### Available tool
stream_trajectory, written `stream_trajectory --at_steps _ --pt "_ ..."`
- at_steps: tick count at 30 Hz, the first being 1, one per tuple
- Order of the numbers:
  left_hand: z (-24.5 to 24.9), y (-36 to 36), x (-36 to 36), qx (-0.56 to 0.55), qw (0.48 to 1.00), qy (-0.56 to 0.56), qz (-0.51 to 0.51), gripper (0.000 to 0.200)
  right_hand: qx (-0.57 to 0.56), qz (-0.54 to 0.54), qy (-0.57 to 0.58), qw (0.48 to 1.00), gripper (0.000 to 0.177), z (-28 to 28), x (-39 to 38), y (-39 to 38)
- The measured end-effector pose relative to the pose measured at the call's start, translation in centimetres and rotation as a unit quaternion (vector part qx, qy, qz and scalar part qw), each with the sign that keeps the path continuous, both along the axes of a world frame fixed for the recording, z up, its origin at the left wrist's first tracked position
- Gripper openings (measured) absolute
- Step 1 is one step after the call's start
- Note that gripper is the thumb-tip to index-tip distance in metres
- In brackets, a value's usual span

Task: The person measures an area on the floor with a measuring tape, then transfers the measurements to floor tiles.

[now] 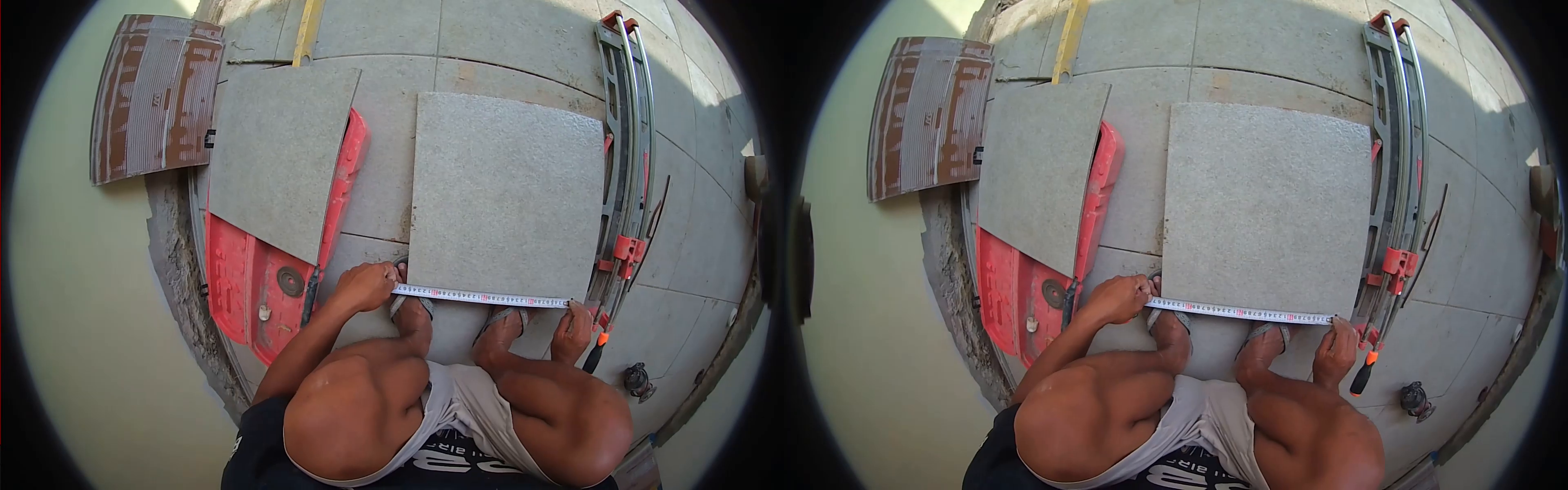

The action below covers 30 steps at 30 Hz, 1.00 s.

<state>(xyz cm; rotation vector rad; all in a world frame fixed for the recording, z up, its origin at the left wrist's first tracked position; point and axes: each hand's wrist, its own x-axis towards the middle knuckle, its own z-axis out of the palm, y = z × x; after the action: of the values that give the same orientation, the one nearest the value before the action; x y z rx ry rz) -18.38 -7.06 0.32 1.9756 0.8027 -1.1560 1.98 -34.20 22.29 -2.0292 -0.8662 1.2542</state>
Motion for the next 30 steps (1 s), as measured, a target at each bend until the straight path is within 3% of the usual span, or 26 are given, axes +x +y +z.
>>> stream_trajectory --at_steps 12,30 --pt "-2.0 0.5 -1.0 -0.065 0.998 -0.019 0.017 0.019 -0.052 0.04 0.088 0.994 0.023 3.9 1.5 3.8" --pt "-1.0 0.2 1.4 -0.029 0.999 0.031 -0.029 0.02 -0.065 0.042 0.094 0.993 0.025 4.6 2.0 4.1"
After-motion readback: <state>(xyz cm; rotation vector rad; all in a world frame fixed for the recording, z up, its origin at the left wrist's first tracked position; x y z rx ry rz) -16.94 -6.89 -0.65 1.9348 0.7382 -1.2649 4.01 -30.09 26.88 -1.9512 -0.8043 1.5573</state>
